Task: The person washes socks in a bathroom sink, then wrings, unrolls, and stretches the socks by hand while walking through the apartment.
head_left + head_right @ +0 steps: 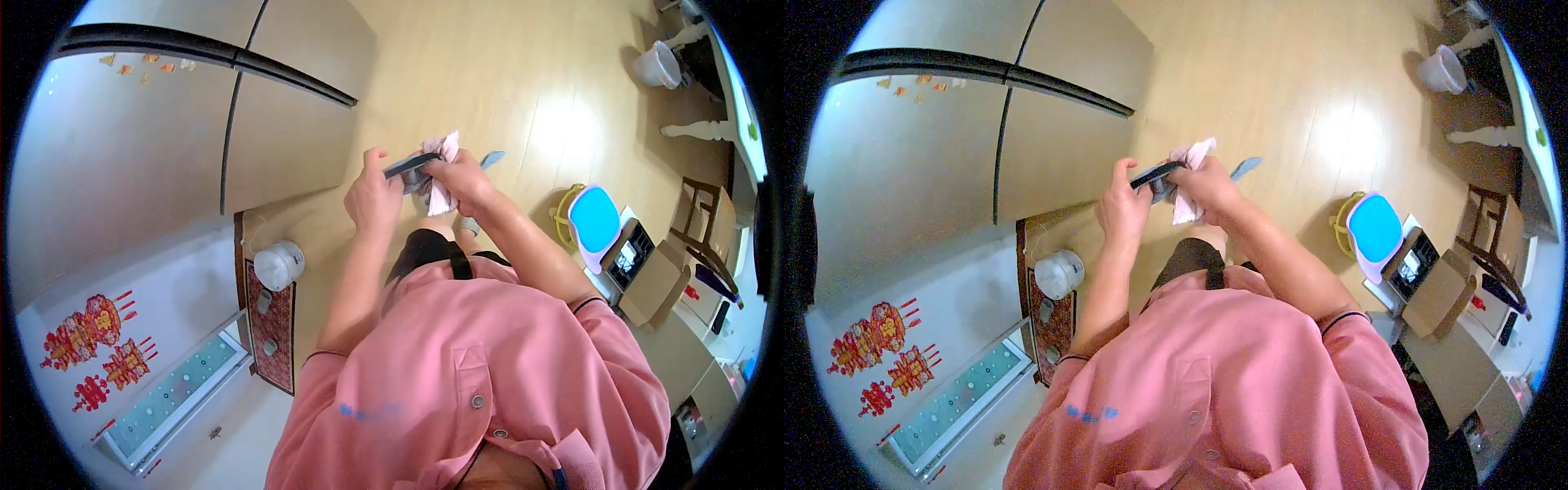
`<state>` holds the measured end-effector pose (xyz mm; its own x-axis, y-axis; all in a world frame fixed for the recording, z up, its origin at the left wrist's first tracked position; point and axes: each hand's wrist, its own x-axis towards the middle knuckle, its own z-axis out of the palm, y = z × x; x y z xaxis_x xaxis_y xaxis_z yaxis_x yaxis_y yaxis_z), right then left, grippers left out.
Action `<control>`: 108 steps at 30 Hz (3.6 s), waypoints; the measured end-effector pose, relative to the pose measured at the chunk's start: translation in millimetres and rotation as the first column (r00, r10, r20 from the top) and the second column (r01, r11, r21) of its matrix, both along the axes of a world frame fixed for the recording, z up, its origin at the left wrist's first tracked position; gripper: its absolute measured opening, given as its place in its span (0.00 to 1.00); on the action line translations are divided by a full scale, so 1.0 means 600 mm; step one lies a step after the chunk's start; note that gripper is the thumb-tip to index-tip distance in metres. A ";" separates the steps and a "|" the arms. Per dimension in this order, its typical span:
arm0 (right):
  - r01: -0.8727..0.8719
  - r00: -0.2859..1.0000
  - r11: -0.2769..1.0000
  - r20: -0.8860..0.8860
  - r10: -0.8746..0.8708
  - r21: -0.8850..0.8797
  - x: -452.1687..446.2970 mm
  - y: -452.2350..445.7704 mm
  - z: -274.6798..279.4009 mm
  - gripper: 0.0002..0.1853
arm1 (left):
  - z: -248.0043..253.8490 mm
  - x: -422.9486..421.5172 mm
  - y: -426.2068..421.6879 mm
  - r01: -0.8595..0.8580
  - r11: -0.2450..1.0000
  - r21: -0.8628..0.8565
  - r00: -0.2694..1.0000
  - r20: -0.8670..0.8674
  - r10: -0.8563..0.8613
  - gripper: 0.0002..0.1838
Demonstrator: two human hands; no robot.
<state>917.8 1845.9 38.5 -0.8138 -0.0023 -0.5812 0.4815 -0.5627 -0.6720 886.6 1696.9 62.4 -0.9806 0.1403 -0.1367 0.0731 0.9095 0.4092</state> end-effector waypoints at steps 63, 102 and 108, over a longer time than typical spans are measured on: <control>0.147 0.935 0.989 -0.329 -0.134 0.015 -0.824 0.805 0.132 0.09 | 0.103 -0.707 0.489 -0.349 -0.126 0.929 0.906 0.368 0.207 0.14; -0.230 0.922 0.973 -0.328 0.204 -0.039 -0.829 0.606 0.180 0.10 | 0.163 -0.739 0.469 -0.139 0.242 0.960 0.905 0.024 0.425 0.03; -0.138 0.957 0.990 -0.261 0.124 -0.036 -0.825 0.602 0.175 0.09 | 0.170 -0.737 0.473 -0.222 0.374 0.901 0.846 -0.012 0.532 0.05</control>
